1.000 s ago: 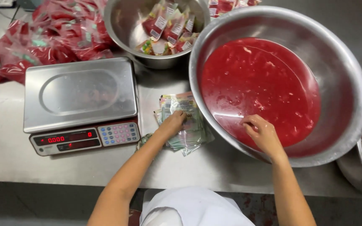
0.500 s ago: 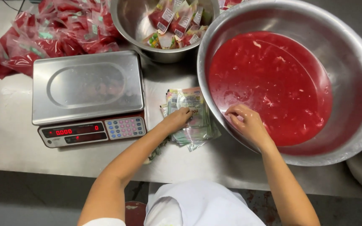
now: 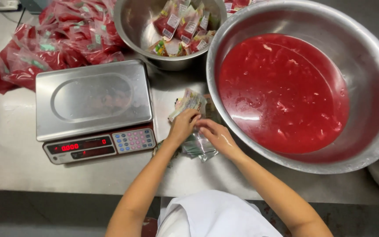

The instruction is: The person fills small plastic packets with a red liquid from a large bowl and weighs them on a digital scale.

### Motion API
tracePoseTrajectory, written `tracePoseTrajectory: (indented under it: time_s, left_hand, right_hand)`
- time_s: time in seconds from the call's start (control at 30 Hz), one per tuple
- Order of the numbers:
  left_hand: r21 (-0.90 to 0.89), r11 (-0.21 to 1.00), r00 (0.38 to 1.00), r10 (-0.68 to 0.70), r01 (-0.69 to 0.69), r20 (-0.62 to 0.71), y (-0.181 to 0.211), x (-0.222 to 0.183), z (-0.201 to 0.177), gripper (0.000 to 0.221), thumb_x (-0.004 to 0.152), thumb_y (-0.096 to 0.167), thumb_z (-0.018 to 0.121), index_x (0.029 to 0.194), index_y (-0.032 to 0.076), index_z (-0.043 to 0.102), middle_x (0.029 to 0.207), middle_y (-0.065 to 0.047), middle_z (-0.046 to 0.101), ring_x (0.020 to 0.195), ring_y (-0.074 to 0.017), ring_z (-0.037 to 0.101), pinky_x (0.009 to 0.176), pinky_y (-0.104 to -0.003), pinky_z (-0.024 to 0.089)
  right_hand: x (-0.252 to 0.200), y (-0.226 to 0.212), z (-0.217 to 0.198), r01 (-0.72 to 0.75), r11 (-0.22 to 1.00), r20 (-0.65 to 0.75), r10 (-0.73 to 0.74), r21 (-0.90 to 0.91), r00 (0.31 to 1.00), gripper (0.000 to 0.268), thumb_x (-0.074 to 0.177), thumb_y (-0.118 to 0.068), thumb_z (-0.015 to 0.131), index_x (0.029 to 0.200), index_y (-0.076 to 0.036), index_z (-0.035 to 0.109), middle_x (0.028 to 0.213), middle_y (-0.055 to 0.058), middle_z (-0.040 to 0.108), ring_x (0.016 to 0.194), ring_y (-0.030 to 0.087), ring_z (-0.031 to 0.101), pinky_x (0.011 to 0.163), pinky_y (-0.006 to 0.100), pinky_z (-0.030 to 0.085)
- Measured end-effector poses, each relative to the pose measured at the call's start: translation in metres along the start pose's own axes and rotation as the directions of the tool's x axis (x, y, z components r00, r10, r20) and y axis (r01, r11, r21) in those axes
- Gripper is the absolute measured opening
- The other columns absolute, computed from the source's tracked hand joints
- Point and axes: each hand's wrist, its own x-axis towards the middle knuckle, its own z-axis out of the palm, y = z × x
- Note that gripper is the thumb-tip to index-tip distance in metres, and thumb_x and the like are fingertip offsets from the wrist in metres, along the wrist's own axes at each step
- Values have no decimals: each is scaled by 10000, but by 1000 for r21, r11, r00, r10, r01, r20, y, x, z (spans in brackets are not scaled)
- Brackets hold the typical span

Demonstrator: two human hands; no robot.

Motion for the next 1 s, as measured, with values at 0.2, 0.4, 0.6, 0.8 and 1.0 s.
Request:
tracePoseTrajectory:
  time_s: [0.2,0.4,0.6,0.8,1.0]
  left_hand:
    - [-53,998,974,31,-44,-223,0,-6,-16,89,956,210,593,1015,159,635,903,-57,613,932,-261,640,839,-369,517]
    - [43,994,962,110,-103,-248,27,-6,-35,110,978,221,537,1024,152,608,885,-66,574,915,-272,622,832,-368,512]
    - [143,981,926,173,-132,-335,70,-24,-48,258,942,214,602,1198,189,591,1035,-82,574,987,-303,597,864,-403,504]
    - [405,914,912,157,11,-379,79,-14,-40,598,861,158,638,1421,242,444,1185,-65,498,1060,-276,554,851,-403,489]
    - [248,968,895,78,38,-439,114,24,-74,427,942,104,516,1336,266,535,993,-89,535,891,-368,627,767,-461,552]
  right_hand:
    - [32,16,24,-5,996,-50,0,-90,999,304,951,-141,529,1225,-120,658,1088,182,708,1032,325,677,897,443,529]
    - [42,-6,43,-22,986,-90,38,163,995,369,944,-60,514,1296,-70,624,1161,189,677,1041,299,646,894,435,541]
    - [61,-18,32,-169,791,37,183,587,982,491,996,-138,474,1468,-150,339,1241,161,630,1010,250,664,764,322,593]
    - [72,1,36,-146,724,61,143,674,988,683,1010,-218,502,1558,-286,100,1333,185,585,1103,329,656,844,442,588]
    - [32,-48,-22,-119,730,194,-19,673,981,569,966,-266,562,1463,-89,347,1340,237,554,1156,292,623,961,427,526]
